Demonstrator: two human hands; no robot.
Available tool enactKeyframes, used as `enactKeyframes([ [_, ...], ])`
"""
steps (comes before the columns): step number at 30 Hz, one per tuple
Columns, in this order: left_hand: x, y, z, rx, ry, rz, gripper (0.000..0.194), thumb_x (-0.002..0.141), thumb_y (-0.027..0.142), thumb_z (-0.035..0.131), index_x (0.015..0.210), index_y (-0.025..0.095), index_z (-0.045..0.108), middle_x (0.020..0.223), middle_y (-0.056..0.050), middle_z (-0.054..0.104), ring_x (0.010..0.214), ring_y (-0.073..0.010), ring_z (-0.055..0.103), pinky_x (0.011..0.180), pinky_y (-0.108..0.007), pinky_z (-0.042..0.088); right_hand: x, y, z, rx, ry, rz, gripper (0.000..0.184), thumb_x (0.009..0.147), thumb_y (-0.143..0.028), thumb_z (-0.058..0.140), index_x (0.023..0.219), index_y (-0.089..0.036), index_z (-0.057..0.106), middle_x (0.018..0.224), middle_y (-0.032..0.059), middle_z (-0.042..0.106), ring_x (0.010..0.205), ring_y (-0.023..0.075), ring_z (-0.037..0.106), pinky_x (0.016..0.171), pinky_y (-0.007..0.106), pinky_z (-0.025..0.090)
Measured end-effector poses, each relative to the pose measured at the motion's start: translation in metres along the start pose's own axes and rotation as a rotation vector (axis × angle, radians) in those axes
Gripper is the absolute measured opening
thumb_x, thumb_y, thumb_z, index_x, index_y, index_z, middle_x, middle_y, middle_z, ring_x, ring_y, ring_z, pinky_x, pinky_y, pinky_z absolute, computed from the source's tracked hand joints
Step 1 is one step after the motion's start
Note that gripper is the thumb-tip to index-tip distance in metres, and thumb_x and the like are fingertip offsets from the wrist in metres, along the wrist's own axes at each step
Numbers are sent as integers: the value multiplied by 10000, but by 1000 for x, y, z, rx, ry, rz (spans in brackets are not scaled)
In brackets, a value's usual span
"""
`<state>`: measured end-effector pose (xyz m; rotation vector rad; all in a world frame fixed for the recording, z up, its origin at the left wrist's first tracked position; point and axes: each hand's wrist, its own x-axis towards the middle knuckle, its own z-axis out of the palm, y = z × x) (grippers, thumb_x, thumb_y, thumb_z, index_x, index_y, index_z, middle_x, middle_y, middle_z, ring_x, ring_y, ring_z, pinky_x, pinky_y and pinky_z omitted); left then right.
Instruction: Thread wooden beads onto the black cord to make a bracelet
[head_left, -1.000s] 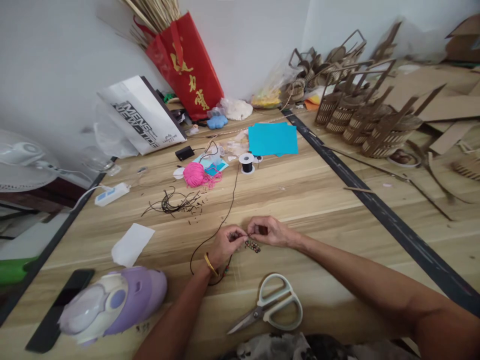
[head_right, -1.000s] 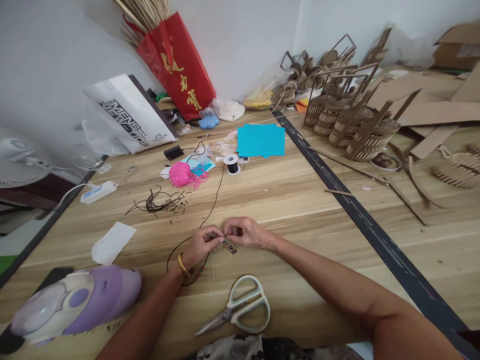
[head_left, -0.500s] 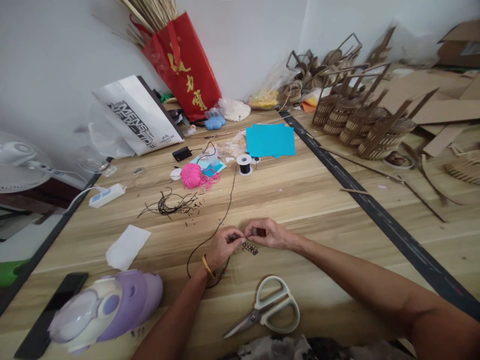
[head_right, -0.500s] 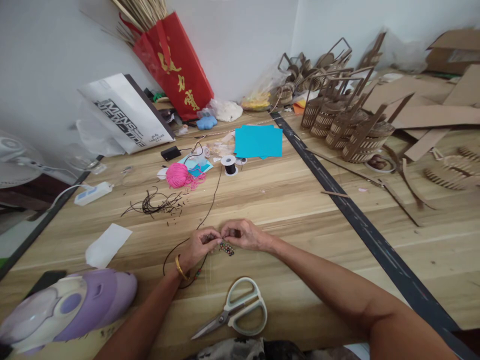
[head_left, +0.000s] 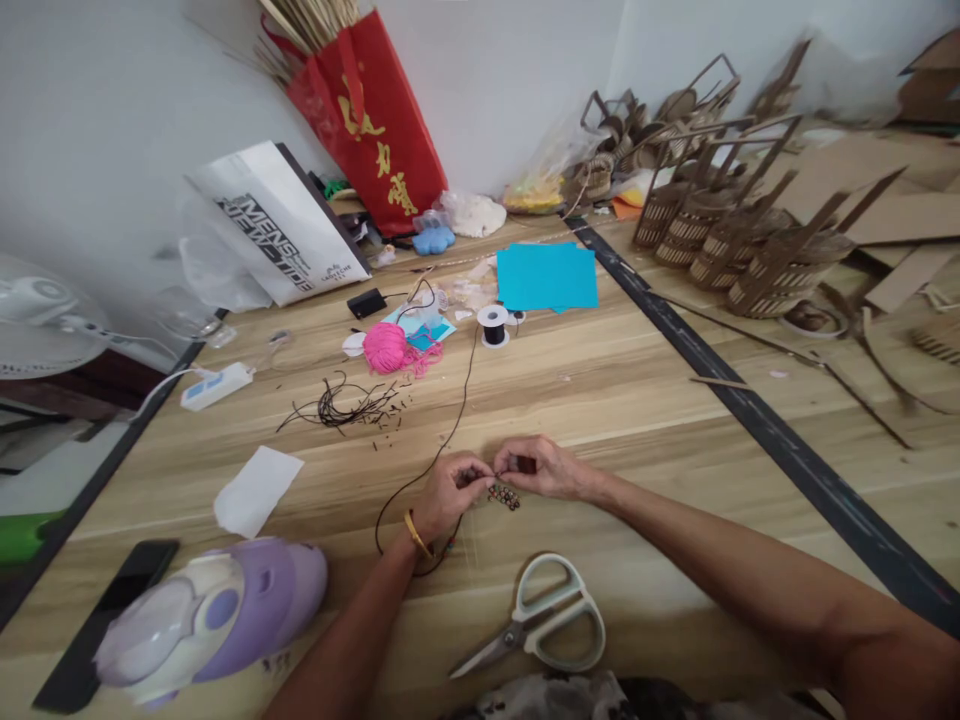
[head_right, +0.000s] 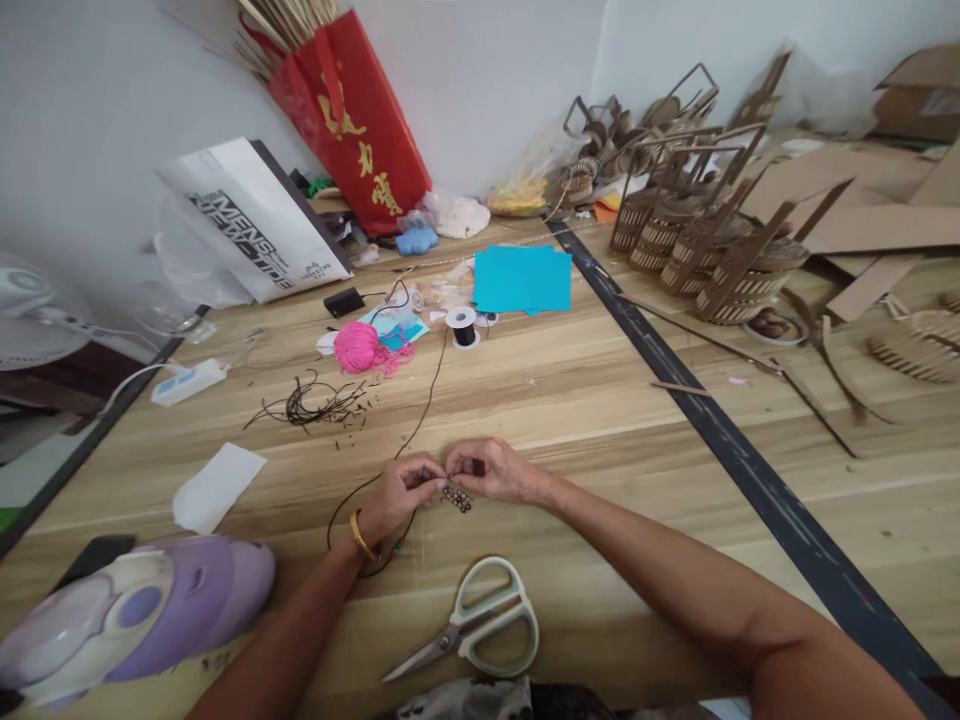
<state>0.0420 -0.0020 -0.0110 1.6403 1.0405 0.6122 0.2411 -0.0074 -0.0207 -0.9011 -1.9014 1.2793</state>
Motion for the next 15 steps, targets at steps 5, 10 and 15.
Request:
enactKeyframes([
  [5, -1, 2, -1, 7, -14, -4, 95, 734, 208, 631, 715, 116, 643, 604, 1, 549, 541, -88, 486, 524, -194, 390, 0, -3, -1, -1, 5, 24, 118, 809, -243, 598, 816, -128, 624, 651, -12, 560, 555, 77, 475, 506, 170, 374],
  [10, -1, 2, -1, 18, -10, 9, 94, 734, 206, 634, 710, 117, 651, 619, -4, 558, 548, -89, 487, 528, -194, 390, -1, -5, -1, 15, -1, 36, 121, 808, -245, 599, 811, -125, 617, 641, -15, 546, 554, 76, 471, 503, 169, 372],
  [15, 0, -5, -1, 33, -2, 24, 91, 731, 213, 645, 721, 123, 661, 635, -6, 567, 571, -94, 492, 546, -195, 388, -1, -4, 0, 29, 2, 37, 128, 810, -257, 602, 809, -130, 617, 629, -20, 536, 552, 76, 467, 502, 169, 367],
])
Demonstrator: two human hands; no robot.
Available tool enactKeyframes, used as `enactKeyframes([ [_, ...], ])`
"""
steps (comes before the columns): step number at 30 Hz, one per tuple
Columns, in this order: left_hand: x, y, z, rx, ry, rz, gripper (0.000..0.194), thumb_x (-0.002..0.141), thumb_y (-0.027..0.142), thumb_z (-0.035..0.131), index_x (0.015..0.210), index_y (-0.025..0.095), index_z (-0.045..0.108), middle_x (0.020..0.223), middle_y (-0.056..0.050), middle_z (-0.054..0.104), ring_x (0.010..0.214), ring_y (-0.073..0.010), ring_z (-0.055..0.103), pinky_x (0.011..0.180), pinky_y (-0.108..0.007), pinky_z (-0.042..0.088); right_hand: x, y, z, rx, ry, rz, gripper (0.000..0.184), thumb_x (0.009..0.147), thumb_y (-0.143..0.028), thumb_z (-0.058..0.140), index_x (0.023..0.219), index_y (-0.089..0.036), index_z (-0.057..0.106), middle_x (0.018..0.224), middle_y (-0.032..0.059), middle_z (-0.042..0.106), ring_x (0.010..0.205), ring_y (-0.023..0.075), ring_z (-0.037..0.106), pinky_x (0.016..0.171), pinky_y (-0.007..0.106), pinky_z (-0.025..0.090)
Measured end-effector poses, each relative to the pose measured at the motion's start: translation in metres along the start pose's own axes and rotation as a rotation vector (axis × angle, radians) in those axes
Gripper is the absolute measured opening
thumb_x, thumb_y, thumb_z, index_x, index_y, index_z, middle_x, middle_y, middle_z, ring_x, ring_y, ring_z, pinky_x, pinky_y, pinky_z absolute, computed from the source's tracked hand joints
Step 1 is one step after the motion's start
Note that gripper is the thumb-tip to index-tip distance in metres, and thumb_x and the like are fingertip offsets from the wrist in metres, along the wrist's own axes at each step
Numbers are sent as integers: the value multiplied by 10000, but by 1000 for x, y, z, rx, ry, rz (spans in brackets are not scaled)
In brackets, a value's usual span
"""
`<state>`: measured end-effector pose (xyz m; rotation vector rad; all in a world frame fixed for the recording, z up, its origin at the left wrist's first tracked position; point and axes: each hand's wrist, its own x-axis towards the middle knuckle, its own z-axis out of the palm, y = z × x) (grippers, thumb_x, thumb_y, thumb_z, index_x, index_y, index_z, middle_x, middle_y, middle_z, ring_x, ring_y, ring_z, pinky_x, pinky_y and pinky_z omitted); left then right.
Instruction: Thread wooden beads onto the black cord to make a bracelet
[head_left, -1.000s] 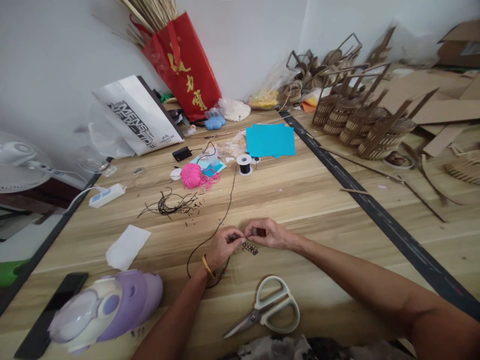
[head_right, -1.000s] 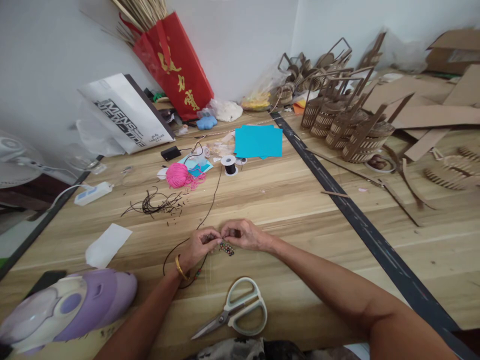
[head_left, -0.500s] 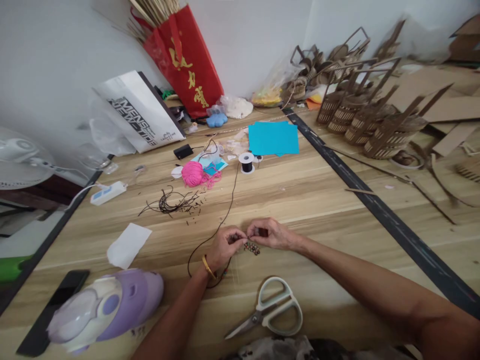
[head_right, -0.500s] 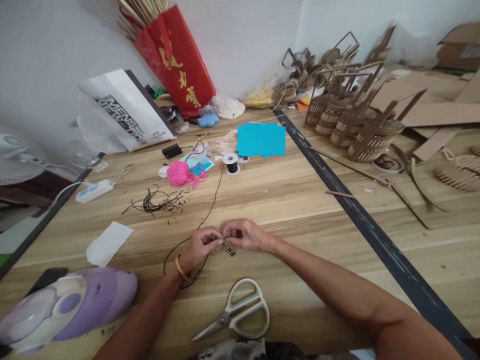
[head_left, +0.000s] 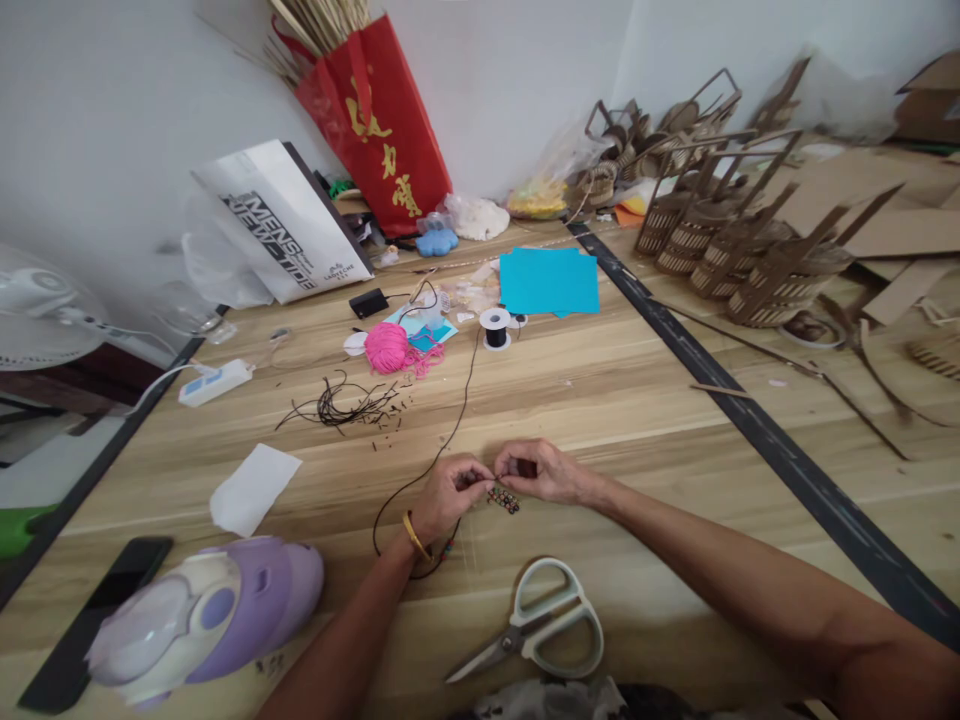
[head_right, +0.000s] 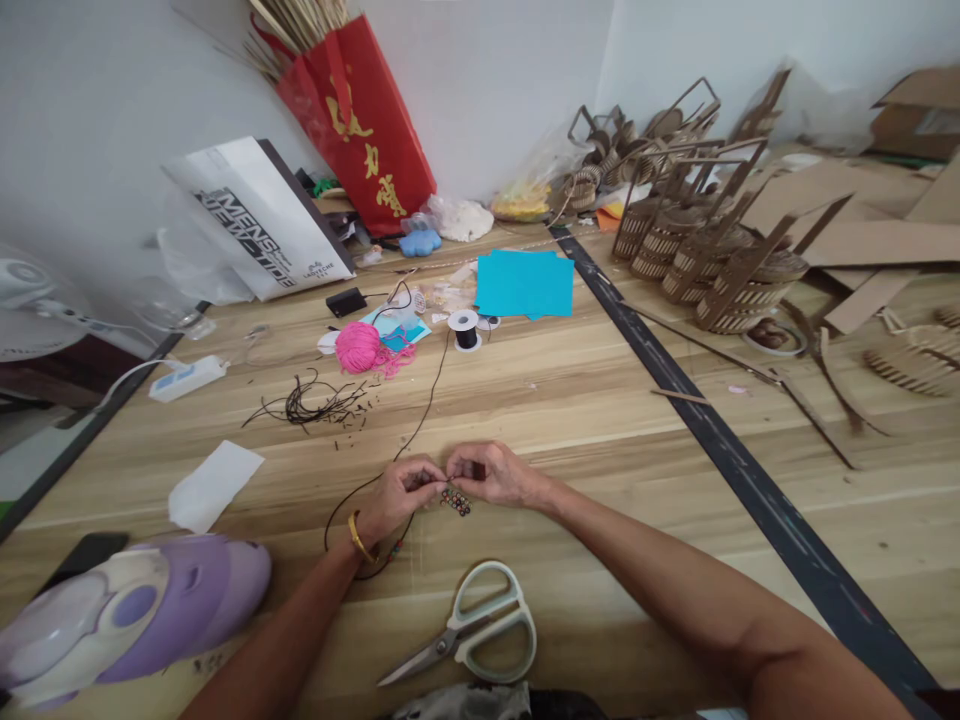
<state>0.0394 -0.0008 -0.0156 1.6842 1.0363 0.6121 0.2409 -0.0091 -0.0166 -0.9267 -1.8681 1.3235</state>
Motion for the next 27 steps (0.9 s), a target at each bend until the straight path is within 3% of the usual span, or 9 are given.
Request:
enactKeyframes([
  [27, 0, 6, 0, -2, -10, 13, 92, 723, 209, 638, 700, 122, 657, 649, -18, 593, 593, -108, 523, 574, -212, 397, 0, 0, -1, -2, -13, 7, 210, 818, -336, 614, 807, -126, 626, 643, -6, 561, 555, 84, 474, 512, 180, 375],
])
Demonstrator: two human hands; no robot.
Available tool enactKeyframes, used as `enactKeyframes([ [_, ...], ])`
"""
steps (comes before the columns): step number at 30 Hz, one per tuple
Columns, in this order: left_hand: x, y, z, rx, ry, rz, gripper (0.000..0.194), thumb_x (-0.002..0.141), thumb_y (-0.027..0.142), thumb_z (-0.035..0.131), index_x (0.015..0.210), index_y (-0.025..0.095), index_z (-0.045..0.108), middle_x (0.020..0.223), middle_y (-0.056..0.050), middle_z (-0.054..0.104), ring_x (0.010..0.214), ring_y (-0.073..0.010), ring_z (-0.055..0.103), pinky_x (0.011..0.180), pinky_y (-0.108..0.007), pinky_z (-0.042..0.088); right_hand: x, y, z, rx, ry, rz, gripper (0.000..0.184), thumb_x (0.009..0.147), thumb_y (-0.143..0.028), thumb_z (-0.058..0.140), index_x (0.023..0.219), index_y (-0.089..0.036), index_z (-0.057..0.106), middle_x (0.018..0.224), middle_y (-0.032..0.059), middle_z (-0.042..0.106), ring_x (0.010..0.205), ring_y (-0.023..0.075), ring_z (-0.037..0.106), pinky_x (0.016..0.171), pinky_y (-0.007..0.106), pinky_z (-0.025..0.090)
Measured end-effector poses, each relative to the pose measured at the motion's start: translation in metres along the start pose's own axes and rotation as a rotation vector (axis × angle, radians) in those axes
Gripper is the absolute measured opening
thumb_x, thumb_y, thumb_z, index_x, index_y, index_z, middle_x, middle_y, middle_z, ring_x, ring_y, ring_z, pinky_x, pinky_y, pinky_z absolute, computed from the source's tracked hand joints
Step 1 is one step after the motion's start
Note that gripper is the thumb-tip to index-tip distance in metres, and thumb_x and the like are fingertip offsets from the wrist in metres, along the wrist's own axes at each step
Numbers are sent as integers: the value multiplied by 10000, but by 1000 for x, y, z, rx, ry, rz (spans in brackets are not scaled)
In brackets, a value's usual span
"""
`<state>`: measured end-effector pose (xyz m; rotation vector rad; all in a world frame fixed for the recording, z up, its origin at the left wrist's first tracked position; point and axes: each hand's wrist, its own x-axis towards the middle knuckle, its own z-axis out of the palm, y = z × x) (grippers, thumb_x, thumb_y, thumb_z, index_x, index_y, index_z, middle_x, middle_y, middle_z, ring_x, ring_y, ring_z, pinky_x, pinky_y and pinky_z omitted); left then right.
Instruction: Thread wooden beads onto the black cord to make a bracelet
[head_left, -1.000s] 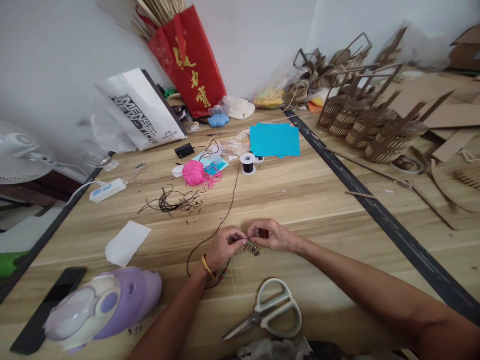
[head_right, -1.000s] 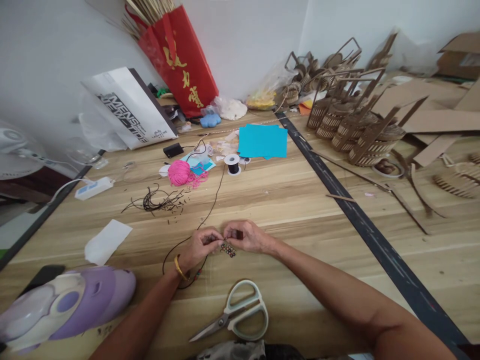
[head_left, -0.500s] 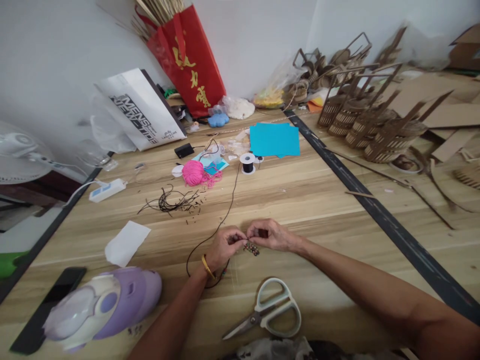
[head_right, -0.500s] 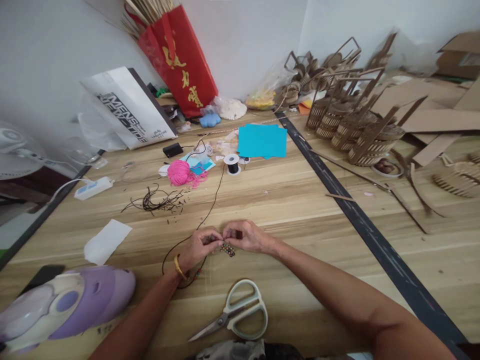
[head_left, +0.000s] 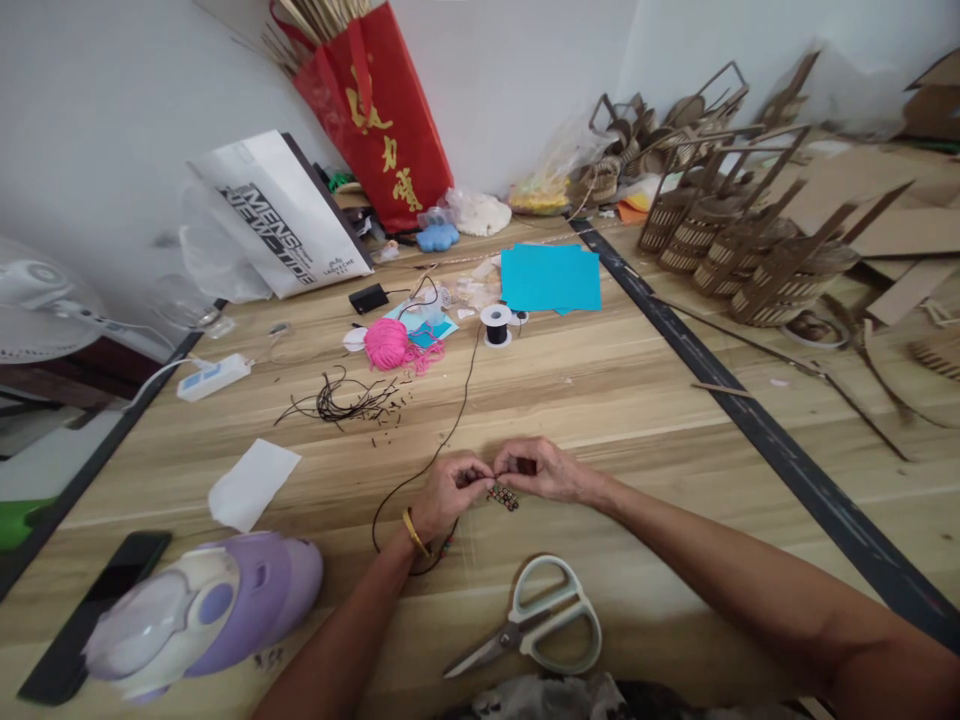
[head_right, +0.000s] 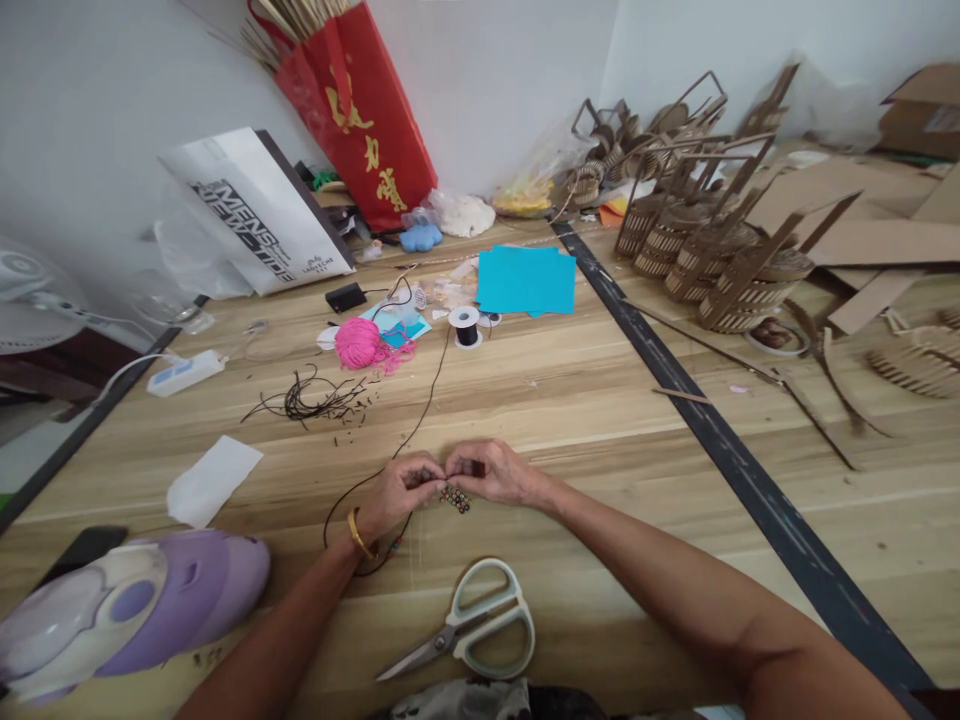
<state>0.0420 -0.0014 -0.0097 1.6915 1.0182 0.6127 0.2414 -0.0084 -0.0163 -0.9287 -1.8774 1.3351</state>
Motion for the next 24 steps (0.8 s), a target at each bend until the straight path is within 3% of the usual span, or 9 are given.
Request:
enactKeyframes([
  [24, 0, 6, -2, 71, -10, 29, 91, 737, 197, 634, 697, 122, 667, 668, -29, 624, 632, -123, 539, 612, -221, 405, 0, 2, 1, 16, -13, 13, 179, 813, -306, 614, 818, -128, 629, 652, -6, 563, 557, 83, 473, 510, 182, 364],
])
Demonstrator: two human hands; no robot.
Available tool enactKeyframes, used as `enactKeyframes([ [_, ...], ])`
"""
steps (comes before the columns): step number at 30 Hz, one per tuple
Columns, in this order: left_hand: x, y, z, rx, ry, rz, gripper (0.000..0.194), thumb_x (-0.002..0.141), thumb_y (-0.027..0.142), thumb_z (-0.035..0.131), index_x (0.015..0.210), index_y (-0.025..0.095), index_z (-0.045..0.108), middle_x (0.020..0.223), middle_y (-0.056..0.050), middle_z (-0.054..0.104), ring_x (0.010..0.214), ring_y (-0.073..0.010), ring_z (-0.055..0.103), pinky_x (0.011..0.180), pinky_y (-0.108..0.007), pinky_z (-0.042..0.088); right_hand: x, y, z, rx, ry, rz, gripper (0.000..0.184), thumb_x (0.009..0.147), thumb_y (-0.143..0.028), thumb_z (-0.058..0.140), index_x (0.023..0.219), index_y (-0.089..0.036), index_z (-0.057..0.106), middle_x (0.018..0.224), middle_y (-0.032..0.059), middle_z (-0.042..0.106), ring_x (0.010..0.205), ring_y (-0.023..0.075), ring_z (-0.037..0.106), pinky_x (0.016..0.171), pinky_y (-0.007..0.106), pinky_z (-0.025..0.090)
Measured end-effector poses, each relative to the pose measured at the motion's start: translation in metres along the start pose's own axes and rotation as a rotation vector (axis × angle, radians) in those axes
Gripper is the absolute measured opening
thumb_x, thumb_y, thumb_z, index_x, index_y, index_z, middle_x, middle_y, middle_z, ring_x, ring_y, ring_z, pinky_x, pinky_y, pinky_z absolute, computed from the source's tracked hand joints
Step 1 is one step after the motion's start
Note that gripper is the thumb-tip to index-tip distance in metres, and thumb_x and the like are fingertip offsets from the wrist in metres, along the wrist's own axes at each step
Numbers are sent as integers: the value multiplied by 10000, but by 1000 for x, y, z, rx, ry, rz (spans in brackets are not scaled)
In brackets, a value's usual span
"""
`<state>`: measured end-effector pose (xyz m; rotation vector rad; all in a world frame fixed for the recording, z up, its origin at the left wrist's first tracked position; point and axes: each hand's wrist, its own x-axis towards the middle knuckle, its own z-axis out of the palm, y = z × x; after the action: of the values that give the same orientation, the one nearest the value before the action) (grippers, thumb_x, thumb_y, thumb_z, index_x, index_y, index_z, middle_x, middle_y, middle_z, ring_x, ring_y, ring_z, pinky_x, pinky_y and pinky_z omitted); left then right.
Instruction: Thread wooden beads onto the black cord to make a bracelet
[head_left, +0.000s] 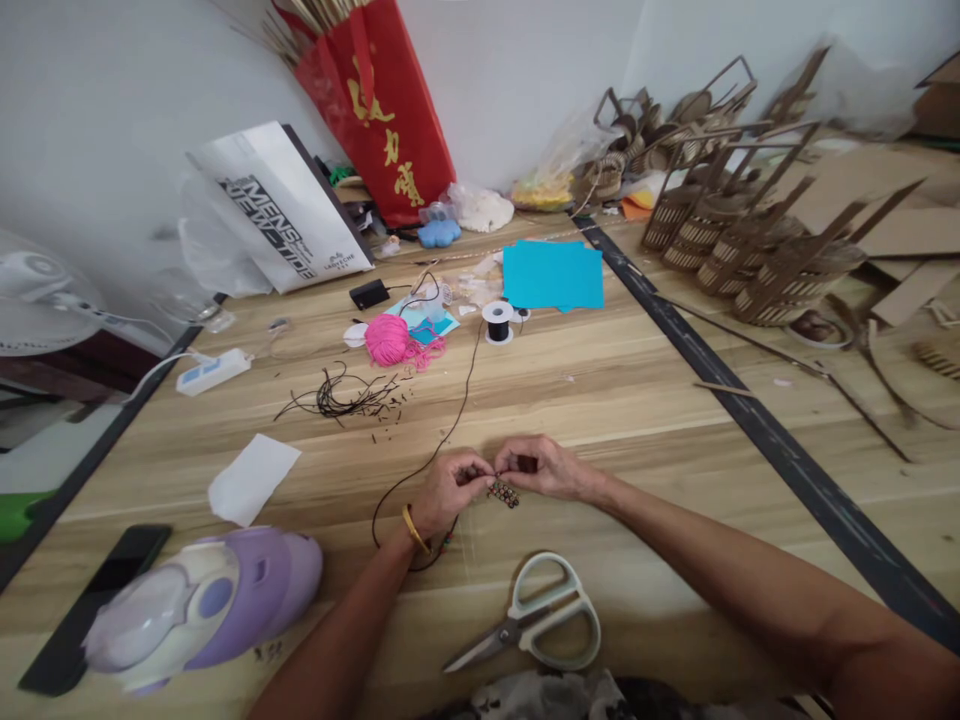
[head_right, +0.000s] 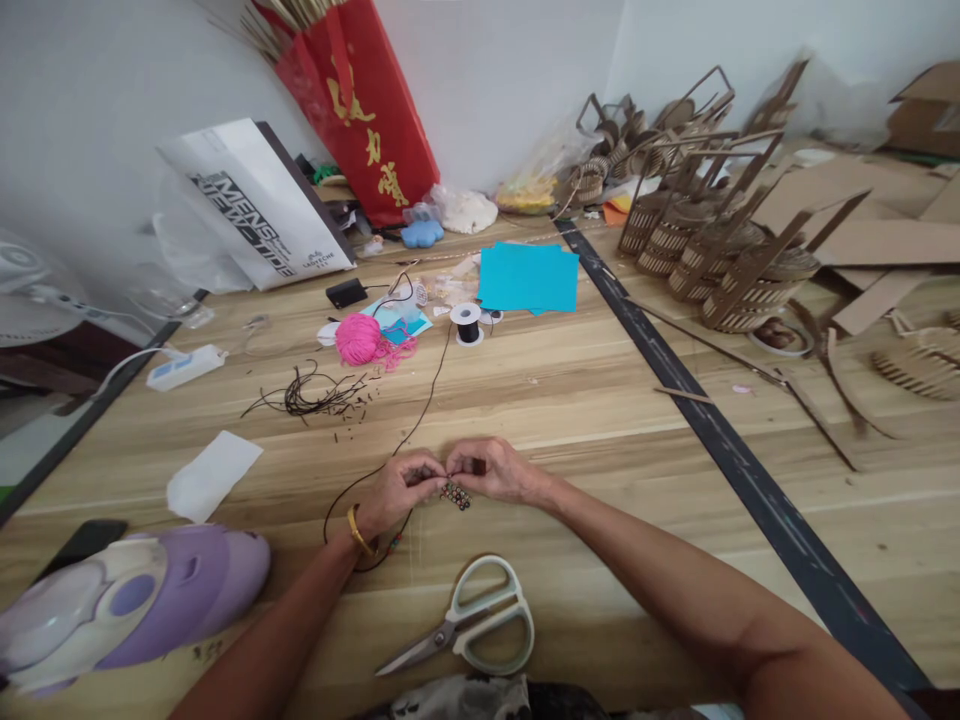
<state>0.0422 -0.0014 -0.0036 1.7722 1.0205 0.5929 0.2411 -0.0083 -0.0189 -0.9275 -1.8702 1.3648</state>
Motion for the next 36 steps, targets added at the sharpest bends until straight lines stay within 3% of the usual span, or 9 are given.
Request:
enactKeyframes([
  [12, -1, -9, 0, -53, -13, -31, 98, 720, 204, 666, 754, 114, 682, 727, -50, 653, 679, -137, 581, 632, -230, 439, 0, 1, -1, -64, 20, -35, 214, 829, -335, 613, 819, -123, 640, 687, 13, 601, 558, 83, 491, 506, 180, 381],
  [36, 0, -1, -2, 6, 4, 8, 84, 726, 197, 656, 700, 127, 694, 670, -33, 646, 640, -127, 561, 613, -222, 418, 0, 2, -1, -58, 7, -16, 189, 822, -310, 617, 821, -123, 644, 677, 5, 593, 562, 82, 487, 511, 177, 383],
])
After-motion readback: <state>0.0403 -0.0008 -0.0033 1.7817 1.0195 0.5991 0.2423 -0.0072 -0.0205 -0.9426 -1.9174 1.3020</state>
